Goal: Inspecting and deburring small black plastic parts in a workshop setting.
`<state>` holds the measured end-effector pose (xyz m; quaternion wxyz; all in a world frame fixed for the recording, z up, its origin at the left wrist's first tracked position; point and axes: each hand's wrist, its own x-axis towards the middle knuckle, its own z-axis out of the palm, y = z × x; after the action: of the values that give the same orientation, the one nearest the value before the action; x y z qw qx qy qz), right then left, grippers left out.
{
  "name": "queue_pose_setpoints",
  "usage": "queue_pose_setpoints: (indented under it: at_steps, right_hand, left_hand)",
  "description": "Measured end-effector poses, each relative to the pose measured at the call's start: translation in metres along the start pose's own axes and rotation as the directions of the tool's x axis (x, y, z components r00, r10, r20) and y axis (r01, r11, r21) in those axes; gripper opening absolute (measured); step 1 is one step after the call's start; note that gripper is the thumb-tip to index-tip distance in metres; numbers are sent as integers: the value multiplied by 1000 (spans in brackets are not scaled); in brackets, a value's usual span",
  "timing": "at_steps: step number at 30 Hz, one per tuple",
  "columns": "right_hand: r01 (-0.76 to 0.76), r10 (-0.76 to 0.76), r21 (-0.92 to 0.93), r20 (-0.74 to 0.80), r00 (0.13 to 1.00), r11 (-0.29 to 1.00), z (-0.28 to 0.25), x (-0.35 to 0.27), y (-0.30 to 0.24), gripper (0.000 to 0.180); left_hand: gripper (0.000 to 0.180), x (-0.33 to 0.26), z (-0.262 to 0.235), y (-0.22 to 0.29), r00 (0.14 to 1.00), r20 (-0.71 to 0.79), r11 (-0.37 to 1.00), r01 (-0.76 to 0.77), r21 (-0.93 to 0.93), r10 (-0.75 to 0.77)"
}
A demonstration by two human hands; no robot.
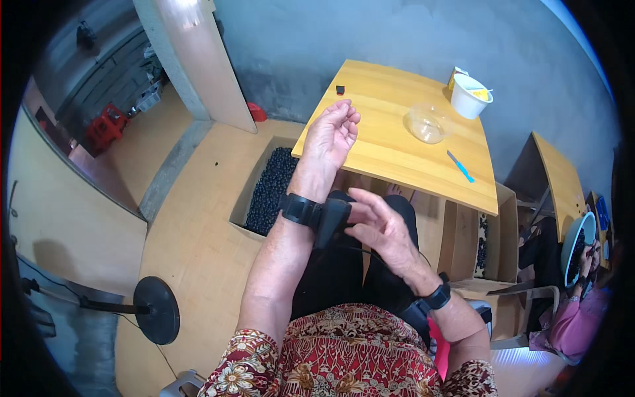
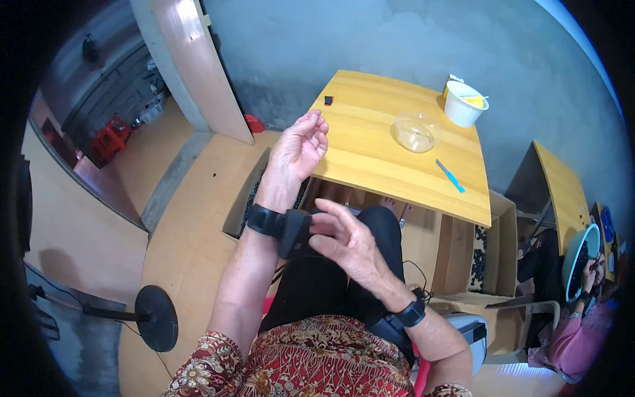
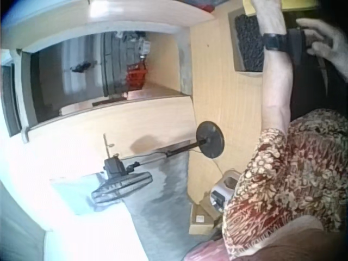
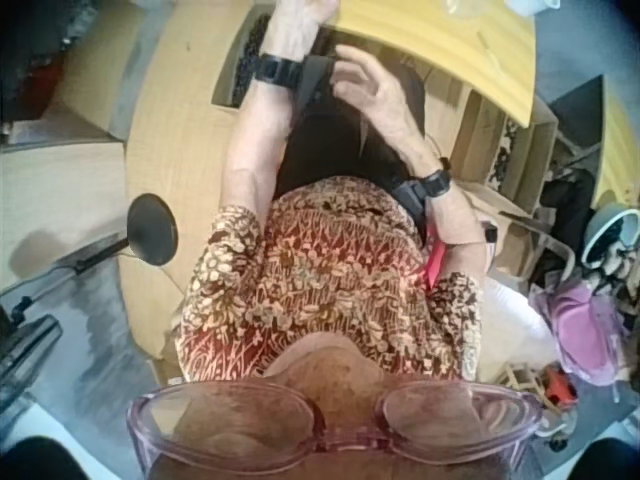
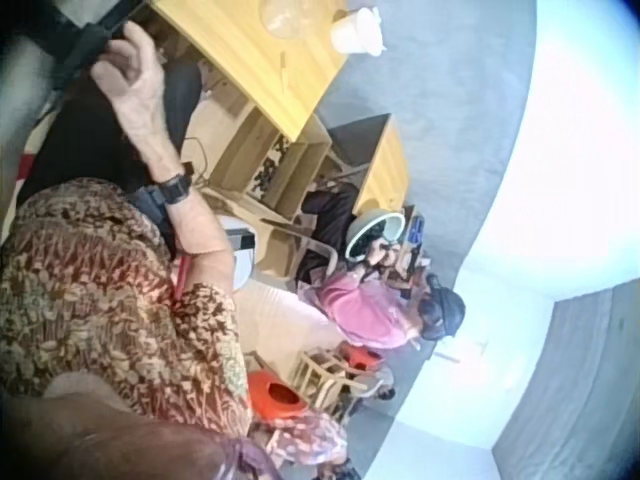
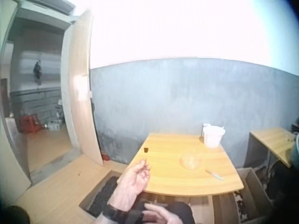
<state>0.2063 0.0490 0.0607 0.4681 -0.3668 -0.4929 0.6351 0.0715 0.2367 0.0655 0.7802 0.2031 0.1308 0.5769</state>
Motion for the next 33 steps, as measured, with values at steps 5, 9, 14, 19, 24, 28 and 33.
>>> queue_pose_setpoints:
  at_steps: [5,9,14,19,24,28,33]
  right_hand:
    - [-20,-12,-234,-133,991,972,26,1,-4,54]
    - [-43,17,-178,-146,989,983,31,7,-7,29]
    - [-127,110,-86,-175,978,988,36,-4,-3,24]
    - [-100,85,-123,-124,989,987,38,-7,2,28]
    - [28,-33,-336,-8,999,941,29,-28,-4,39]
    - [14,-81,-569,-92,992,822,-9,-45,-2,42]
    - [97,-472,-995,95,877,-20,-72,-81,8,41]
  left_hand:
    - [9,-5,27,-18,953,-106,874,-210,439,283]
    - [8,-8,45,-27,870,152,487,-398,778,468]
    - [14,-25,45,-29,466,840,-744,-448,496,279]
    - [15,-30,48,-38,837,390,-40,-407,913,383]
    - [14,-32,37,-33,996,18,817,-85,571,91]
    - [17,-52,5,-22,987,128,488,-158,858,94]
    - [30,-121,-54,-16,962,120,-423,-217,880,-244]
